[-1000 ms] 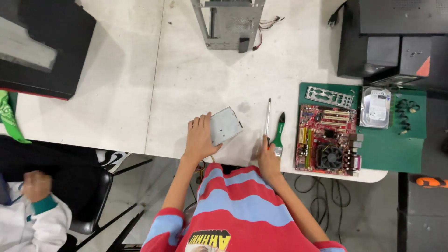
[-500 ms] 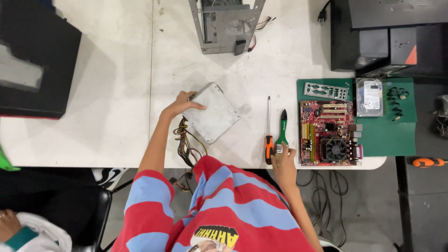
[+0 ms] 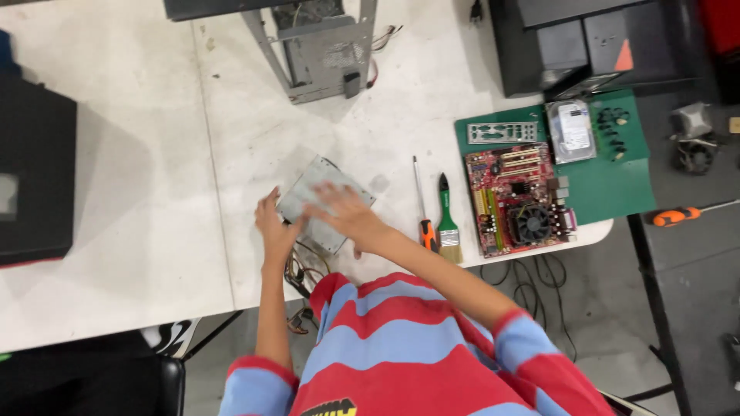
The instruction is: The person uses a screwdriver to remove the screws from a computer power supply unit and opens the casing to access internal components.
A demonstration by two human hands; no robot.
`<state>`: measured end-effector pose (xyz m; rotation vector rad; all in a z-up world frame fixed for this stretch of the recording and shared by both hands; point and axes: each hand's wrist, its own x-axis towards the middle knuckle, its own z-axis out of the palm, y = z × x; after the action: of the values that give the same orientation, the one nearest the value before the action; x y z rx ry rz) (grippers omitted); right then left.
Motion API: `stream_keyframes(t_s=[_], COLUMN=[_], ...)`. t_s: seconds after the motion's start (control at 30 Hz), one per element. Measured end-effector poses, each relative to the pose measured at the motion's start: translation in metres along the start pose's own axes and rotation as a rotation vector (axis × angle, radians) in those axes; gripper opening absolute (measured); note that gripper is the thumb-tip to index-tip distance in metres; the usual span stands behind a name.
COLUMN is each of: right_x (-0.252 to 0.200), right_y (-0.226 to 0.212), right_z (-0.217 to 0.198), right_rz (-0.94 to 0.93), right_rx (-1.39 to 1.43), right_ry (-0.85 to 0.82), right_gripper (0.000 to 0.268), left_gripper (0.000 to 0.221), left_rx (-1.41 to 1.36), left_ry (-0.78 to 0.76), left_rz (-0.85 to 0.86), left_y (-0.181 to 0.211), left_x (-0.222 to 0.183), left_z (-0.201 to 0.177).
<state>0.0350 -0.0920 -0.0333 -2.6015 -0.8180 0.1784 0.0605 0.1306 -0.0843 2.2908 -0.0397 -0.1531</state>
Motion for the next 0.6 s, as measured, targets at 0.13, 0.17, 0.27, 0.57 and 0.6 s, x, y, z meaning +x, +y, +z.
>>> stream_keyframes(t_s=[0.13, 0.17, 0.27, 0.57, 0.6], right_x=[0.073, 0.089, 0.063, 0.089, 0.092], right_y=[0.04, 0.052, 0.024, 0.011, 0.013], right_z=[0.099, 0.122, -0.005, -0.007, -0.003], right_rz=[-0.398, -0.519, -0.388, -0.232, -0.223], right_rx=[-0.401, -0.414, -0.658, -0.548, -0.55], right_ry=[0.58, 0.569, -0.16, -0.631, -0.633], right_gripper=[0.102, 0.117, 0.134, 0.173, 0.173], left_gripper=[0.112, 0.106, 0.107, 0.027, 0.027], left_rx=[0.075, 0.086, -0.172, -0.486, -0.491], left_ry=[-0.055, -0.079, -0.018, 0.26, 0.253], left_rz=[-0.23, -0.299, -0.364, -0.267, -0.263], left_y=[0.015, 0.014, 0.043, -0.07, -0.063], left_x=[-0.05, -0.059, -0.06, -0.029, -0.022], left_z=[-0.006, -0.006, -0.017, 0.037, 0.036])
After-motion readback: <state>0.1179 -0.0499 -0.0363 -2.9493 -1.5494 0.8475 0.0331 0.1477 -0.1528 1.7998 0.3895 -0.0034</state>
